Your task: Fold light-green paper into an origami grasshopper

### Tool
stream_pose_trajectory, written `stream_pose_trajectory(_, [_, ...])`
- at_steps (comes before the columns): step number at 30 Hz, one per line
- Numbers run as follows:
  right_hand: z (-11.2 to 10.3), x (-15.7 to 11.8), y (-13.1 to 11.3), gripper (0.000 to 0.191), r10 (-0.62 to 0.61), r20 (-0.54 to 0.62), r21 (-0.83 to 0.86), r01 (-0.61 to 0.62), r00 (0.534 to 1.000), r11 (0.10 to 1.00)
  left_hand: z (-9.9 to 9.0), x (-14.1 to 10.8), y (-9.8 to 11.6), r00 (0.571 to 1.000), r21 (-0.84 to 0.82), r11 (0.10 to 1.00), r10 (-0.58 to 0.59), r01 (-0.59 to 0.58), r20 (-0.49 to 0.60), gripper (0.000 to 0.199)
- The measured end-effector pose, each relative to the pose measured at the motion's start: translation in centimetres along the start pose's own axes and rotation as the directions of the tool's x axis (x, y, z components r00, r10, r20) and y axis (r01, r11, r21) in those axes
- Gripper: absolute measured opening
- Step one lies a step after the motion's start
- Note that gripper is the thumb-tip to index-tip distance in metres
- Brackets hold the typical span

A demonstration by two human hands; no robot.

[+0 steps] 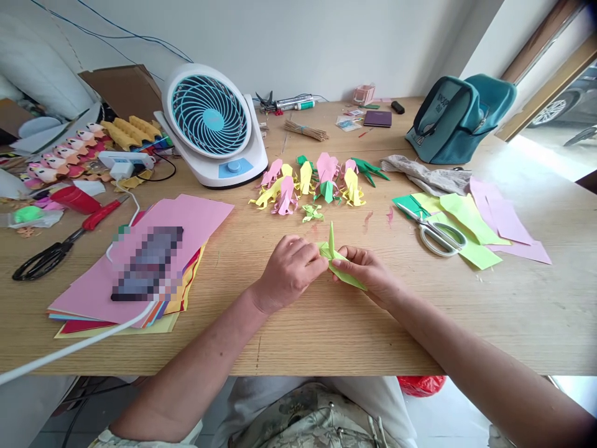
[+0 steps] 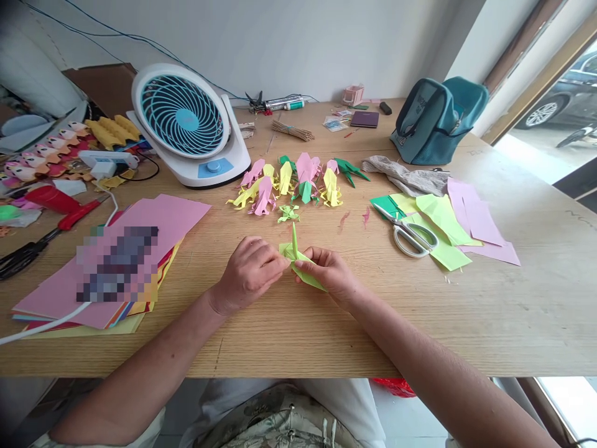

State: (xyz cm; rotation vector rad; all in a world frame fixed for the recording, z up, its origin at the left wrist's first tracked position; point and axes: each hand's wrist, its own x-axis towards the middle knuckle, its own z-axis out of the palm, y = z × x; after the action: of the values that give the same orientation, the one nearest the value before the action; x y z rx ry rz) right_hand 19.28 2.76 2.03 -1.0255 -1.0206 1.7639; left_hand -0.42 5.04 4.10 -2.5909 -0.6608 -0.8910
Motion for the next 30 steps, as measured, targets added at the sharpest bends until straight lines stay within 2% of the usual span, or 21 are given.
stream_pose_trajectory(6, [0.4,0.0,0.0,0.04,0.018,0.002,0.023,-0.018,1.0,1.0,0.4,0.0,0.0,0.994,0.001,0.999,0.045,-0.045,-0.096,0.011])
stream_pose_trajectory(10, [0.6,-0.1,-0.1,0.039,0.019,-0.007,0.023,-0.019,1.0,1.0,0.4,-0.1,0.0,0.994,-0.027,0.999,0.026,-0.029,-0.11,0.012])
stream_pose_trajectory(17, [1.1,-0.2,-0.6,0.038,0.022,-0.014,0.028,-0.021,1.0,0.999,0.7,-0.5,0.0,0.988,-0.077,0.993,-0.102,0.093,-0.115,0.012])
stream_pose_trajectory(20, [1.0,0.1,-0.4,0.04,-0.017,-0.064,0.003,0.018,0.998,1.0,1.0,-0.6,-0.1,0.974,-0.133,0.97,-0.214,0.203,-0.075,0.013])
stream_pose_trajectory(22, [0.9,0.3,-0.2,0.041,-0.062,-0.097,-0.033,0.059,0.993,0.998,1.2,-0.7,-0.2,0.95,-0.234,0.928,-0.308,0.289,-0.046,0.014])
stream_pose_trajectory(24, [0.7,0.4,0.0,0.042,-0.103,-0.123,-0.081,0.093,0.987,0.992,1.3,-0.8,-0.1,0.911,-0.38,0.846,-0.411,0.374,-0.019,0.013])
stream_pose_trajectory(26, [0.5,0.5,0.1,0.042,-0.135,-0.142,-0.131,0.117,0.981,0.985,1.4,-0.9,0.0,0.848,-0.547,0.693,-0.527,0.47,0.06,0.019])
stream_pose_trajectory(28, [0.4,0.5,0.3,0.042,-0.171,-0.153,-0.175,0.143,0.973,0.974,1.5,-0.8,0.3,0.759,-0.694,0.448,-0.614,0.563,0.219,0.034])
stream_pose_trajectory(30, [0.3,0.4,0.5,0.042,-0.207,-0.147,-0.215,0.172,0.967,0.961,1.6,-0.6,0.8,0.677,-0.758,0.19,-0.616,0.625,0.404,0.038])
